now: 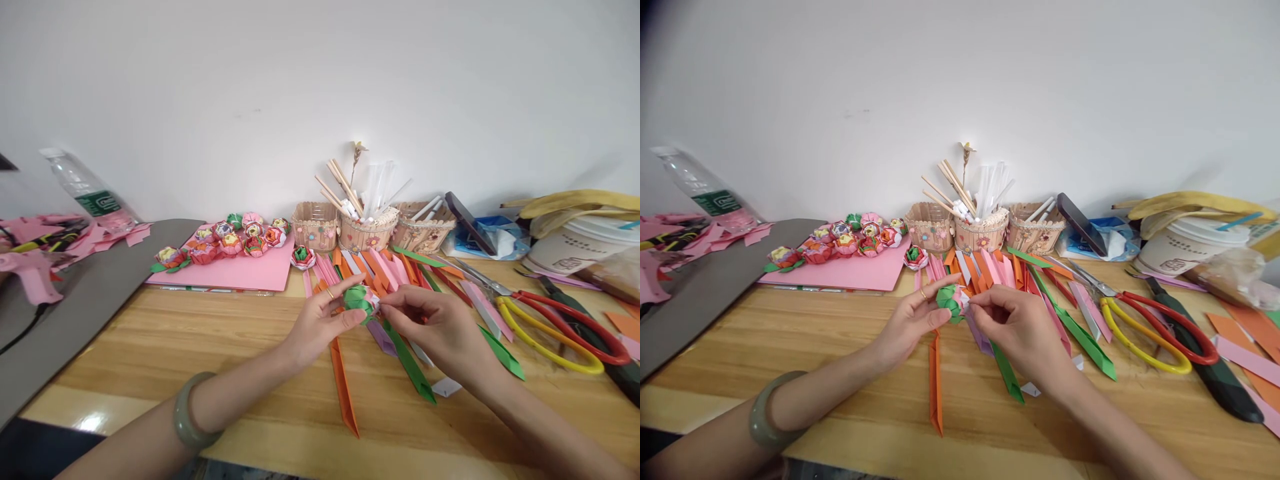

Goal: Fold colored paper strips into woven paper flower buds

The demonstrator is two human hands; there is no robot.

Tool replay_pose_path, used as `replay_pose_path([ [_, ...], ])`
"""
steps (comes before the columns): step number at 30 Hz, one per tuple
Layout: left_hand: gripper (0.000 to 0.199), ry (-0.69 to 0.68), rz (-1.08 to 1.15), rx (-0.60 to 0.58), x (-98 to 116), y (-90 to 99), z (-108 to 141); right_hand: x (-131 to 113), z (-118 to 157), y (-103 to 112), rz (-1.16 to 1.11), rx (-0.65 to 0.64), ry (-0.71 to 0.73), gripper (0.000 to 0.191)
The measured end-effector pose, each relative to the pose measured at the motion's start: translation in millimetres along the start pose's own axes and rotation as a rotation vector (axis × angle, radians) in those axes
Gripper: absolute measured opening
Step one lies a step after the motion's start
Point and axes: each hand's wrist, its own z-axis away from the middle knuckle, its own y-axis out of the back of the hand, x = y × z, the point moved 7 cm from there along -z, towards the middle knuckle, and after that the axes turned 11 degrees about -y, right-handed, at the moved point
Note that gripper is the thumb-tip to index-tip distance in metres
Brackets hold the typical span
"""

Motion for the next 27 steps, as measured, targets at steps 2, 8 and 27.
replay_pose_path([
  [2,0.052,0.0,-0.03,0.001,0.0,0.6,-0.6,-3.8,3.7,1.6,0.118,0.122,0.104,0.016],
  [8,0.051,-0.044,-0.102,0.031,2.2,5.1,-0.8,-9.7,11.0,0.6,0.142,0.196,0.223,0.016],
  [27,0.055,0.016,0.011,-0.023,-0.9,-1.5,0.4,20.3,-6.8,-14.5,-0.464,-0.326,-0.332,0.022],
])
